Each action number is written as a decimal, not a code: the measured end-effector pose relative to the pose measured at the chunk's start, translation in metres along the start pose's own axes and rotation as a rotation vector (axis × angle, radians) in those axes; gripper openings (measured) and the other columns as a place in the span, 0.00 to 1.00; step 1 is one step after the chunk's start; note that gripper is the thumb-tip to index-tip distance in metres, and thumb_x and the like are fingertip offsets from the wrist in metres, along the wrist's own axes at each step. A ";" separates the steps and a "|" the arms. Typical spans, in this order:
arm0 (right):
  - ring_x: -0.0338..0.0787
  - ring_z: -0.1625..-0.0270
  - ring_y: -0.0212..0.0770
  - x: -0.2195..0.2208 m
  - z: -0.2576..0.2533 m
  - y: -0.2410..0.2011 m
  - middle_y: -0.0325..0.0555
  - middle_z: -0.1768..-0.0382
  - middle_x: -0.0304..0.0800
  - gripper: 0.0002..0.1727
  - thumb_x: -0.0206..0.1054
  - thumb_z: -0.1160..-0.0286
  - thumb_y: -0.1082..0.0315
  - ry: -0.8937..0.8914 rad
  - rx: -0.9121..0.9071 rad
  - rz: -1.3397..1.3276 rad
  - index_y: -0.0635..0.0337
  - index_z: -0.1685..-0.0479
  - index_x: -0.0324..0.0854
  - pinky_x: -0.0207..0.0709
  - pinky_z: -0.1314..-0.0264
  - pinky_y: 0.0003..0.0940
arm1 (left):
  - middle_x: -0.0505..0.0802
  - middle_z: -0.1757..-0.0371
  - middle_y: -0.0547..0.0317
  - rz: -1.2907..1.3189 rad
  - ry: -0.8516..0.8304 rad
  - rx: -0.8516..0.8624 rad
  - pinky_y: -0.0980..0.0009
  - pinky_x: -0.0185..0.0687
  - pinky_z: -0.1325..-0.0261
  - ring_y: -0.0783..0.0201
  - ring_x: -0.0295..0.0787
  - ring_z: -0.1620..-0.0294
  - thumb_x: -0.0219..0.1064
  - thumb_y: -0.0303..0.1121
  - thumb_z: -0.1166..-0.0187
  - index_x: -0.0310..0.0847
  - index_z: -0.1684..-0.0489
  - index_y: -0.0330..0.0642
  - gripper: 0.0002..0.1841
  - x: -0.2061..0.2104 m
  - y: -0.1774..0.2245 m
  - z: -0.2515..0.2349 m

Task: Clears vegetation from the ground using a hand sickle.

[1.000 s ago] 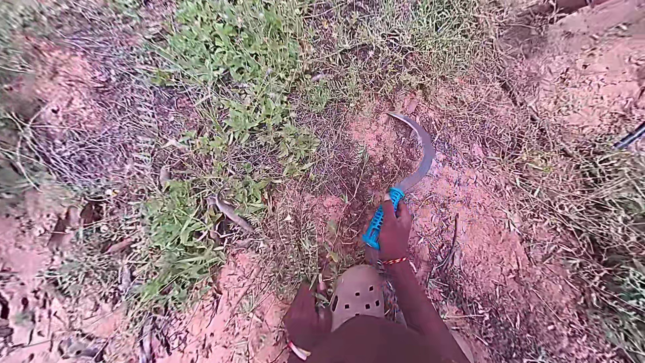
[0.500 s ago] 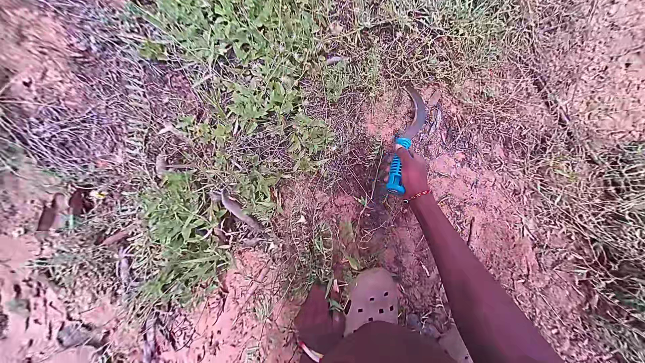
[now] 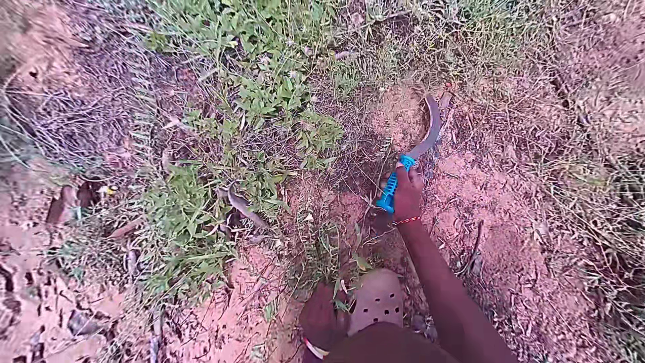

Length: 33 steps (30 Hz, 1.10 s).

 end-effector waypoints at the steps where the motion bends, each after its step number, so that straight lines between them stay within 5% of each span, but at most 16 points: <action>1: 0.84 0.79 0.36 0.007 -0.019 -0.007 0.44 0.73 0.83 0.17 0.50 0.05 0.58 -0.046 0.011 0.076 0.63 0.38 0.73 0.84 0.75 0.32 | 0.86 0.82 0.52 -0.009 0.006 0.001 0.68 0.80 0.80 0.60 0.85 0.83 0.55 0.44 0.20 0.84 0.82 0.38 0.23 0.000 0.001 -0.001; 5: 0.87 0.72 0.44 0.013 -0.046 -0.011 0.53 0.65 0.84 0.21 0.51 0.06 0.56 -0.223 0.036 0.430 0.65 0.31 0.72 0.86 0.65 0.42 | 0.86 0.82 0.52 -0.021 0.004 0.004 0.68 0.80 0.80 0.60 0.85 0.83 0.53 0.44 0.19 0.84 0.82 0.37 0.24 0.000 0.003 0.000; 9: 0.87 0.59 0.43 -0.025 0.018 0.013 0.54 0.56 0.85 0.23 0.56 0.10 0.60 -0.368 0.051 0.662 0.69 0.27 0.72 0.82 0.51 0.42 | 0.88 0.79 0.49 0.031 -0.027 0.019 0.64 0.82 0.78 0.57 0.87 0.81 0.54 0.43 0.23 0.85 0.78 0.35 0.22 0.003 -0.007 0.007; 20: 0.85 0.65 0.36 -0.039 0.082 0.005 0.49 0.59 0.84 0.23 0.57 0.12 0.61 -0.283 0.128 0.516 0.70 0.29 0.73 0.81 0.58 0.35 | 0.90 0.78 0.49 0.018 -0.109 -0.042 0.65 0.87 0.73 0.58 0.89 0.78 0.56 0.43 0.15 0.87 0.76 0.35 0.24 0.003 -0.007 0.012; 24: 0.83 0.72 0.30 -0.078 0.156 0.015 0.47 0.70 0.84 0.24 0.60 0.22 0.61 -0.271 0.047 0.637 0.77 0.40 0.78 0.79 0.66 0.29 | 0.89 0.80 0.48 -0.037 -0.107 -0.101 0.62 0.84 0.77 0.55 0.88 0.81 0.58 0.41 0.18 0.87 0.78 0.33 0.23 -0.002 0.004 0.005; 28: 0.82 0.76 0.30 -0.115 0.169 0.019 0.48 0.75 0.83 0.23 0.61 0.23 0.62 -0.139 -0.082 0.722 0.79 0.44 0.78 0.78 0.70 0.28 | 0.94 0.73 0.36 -0.017 -0.198 -0.152 0.53 0.89 0.70 0.44 0.94 0.76 0.64 0.33 0.24 0.90 0.73 0.23 0.18 -0.006 0.009 -0.002; 33: 0.91 0.71 0.52 -0.134 0.196 0.025 0.65 0.69 0.90 0.27 0.67 0.27 0.65 0.101 -0.174 0.878 0.85 0.39 0.76 0.86 0.63 0.50 | 0.92 0.76 0.40 0.075 -0.209 -0.086 0.55 0.88 0.74 0.47 0.92 0.78 0.66 0.32 0.24 0.90 0.74 0.27 0.15 -0.022 0.019 -0.024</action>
Point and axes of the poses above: each hand's wrist, its own z-axis away from the middle knuckle, its own x-axis out of the palm, y = z × x, the point moved 1 cm from there along -z, towards the middle knuckle
